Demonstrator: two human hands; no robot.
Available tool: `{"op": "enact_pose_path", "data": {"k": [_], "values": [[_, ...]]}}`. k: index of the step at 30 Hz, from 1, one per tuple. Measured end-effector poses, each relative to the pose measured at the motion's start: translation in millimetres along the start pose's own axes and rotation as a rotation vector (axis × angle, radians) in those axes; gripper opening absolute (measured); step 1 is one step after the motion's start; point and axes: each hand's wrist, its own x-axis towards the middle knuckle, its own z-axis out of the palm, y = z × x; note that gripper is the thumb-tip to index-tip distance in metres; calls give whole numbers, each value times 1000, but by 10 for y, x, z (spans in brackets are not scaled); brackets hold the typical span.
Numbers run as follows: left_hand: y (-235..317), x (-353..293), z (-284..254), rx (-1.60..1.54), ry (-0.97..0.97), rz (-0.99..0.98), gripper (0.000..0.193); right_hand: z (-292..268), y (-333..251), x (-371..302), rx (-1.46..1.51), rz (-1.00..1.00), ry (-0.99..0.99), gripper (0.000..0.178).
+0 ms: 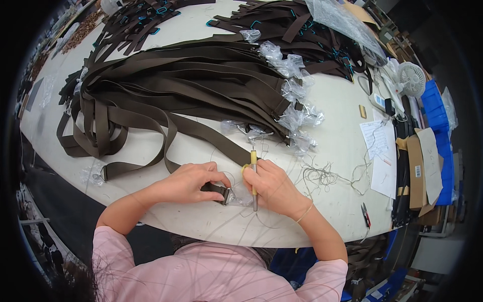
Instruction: The person hand-sews a metal clasp onto the end of a dark fabric strap using a yellow-handled awl and thread. They repeatedly pierce the strap and pull the thread through to secure the clasp, then move to the next strap in the pile.
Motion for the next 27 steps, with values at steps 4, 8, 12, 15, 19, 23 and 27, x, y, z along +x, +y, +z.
{"op": "enact_pose_path", "data": {"k": [4,8,12,15,19,23,27], "values": [[-51,16,55,-7,64,-12,30,-141,-119,35,277,134,-90,32],[-42,41,62,-54,101,-68,29,-105,-177,112,173,126,2,33],[-52,58,51,-104,137,-67,29,-129,-128,282,-146,34,169,31],[-109,57,18,-138,100,-46,27,-134,-25,342,-400,29,355,29],[-214,52,111,-125,179,28,23,-36,-153,190,-205,-80,386,27],[-168,76,32,-241,37,-60,22,128,-207,115,-29,-106,205,26],[-196,72,-29,-314,-43,-92,21,53,-233,103,62,33,-5,27]]}}
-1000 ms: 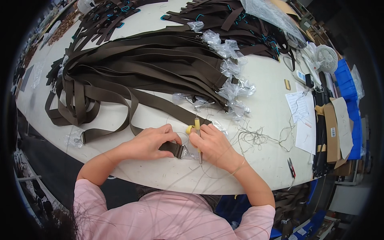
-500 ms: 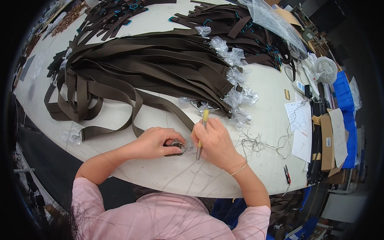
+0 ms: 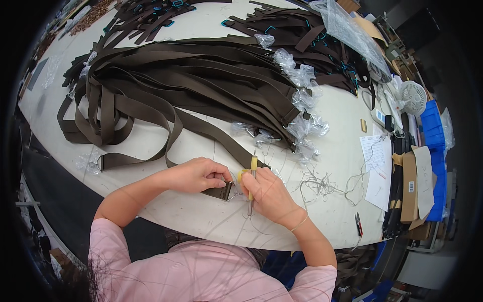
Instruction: The person hand-sews a metal clasp onto the end of a dark fabric strap using a yellow-handled awl and thread. They repeatedly pierce the strap and pull the thread through to secure the clasp, then move to the next strap in the pile.
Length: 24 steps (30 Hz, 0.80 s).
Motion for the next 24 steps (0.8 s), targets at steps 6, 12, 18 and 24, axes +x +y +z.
{"op": "enact_pose_path", "data": {"k": [6,12,18,24], "values": [[48,-14,48,1,52,3,25,-26,42,40,-16,-10,-40,28],[10,56,144,-58,224,-10,24,13,-32,-72,-246,-180,343,25],[-150,139,194,-282,313,-25,25,72,-43,-394,-338,-137,314,24],[4,20,328,98,483,221,26,271,15,-624,-277,-38,259,25]]}}
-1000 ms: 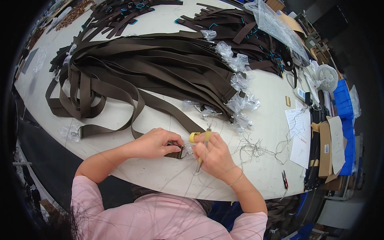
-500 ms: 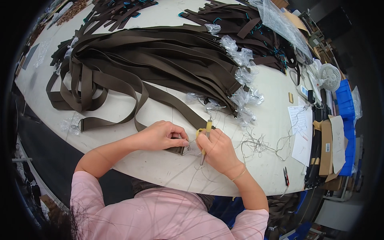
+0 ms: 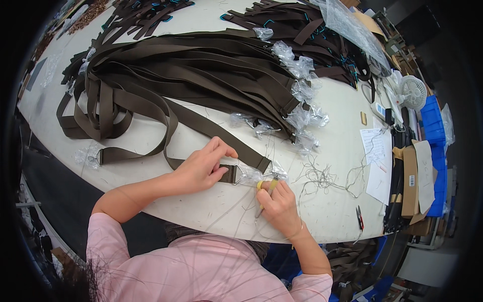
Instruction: The person hand-sews a metal clasp onto the end of a dark fabric strap using a yellow-handled awl and thread. They repeatedly pierce the strap and pull the thread through to secure the clasp, then move to the next strap in the pile.
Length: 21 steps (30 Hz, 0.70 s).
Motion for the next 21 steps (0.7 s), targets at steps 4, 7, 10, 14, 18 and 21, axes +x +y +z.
{"op": "enact_pose_path", "data": {"k": [4,7,10,14,18,21], "values": [[7,-80,-53,130,-199,123,38,-4,-59,109,-8,79,105,32],[-53,-132,-50,135,-175,233,40,35,-45,158,-10,60,183,31],[-66,-150,-20,132,-141,237,40,74,-32,187,2,42,211,30],[-21,-118,27,141,-135,186,30,111,-31,252,20,31,224,31],[10,-106,116,174,-42,213,15,125,-60,363,39,41,263,31],[-25,-70,149,153,-18,275,10,121,-50,373,69,68,317,28]]}}
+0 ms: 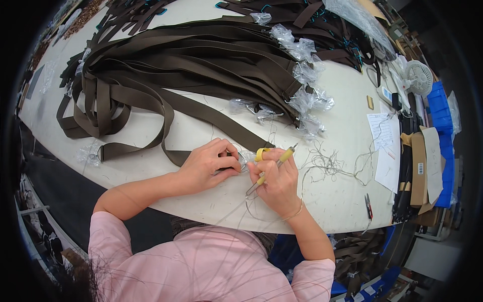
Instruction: The person hand-sews a metal clasp onto the end of a dark fabric strap using a yellow-handled awl and thread. They repeatedly pierce the strap and pull the thread through to secure the clasp, then move to the next strap in the pile.
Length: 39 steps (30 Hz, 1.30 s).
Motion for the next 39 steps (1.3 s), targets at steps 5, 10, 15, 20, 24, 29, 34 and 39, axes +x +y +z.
{"op": "enact_pose_path", "data": {"k": [5,10,15,20,24,29,34,39], "values": [[-110,-7,-91,-302,-42,-199,7,-139,73,-33,226,47,121,42],[-122,12,-149,-365,-66,-272,8,-203,-50,-11,659,455,118,73],[-142,25,-138,-380,-76,-259,9,18,-139,60,850,785,-6,61],[-106,-7,-151,-282,-74,-203,23,143,-69,-16,764,583,103,37],[-86,-85,-86,182,12,91,46,75,-136,-32,496,309,126,20],[-93,-88,-54,242,-41,138,50,-5,-31,-204,189,-56,-106,33],[-110,-85,-74,200,-42,117,43,30,-54,-199,-143,-138,-196,24],[-107,-86,-44,207,-15,99,38,43,-76,-192,-219,-99,-230,20]]}}
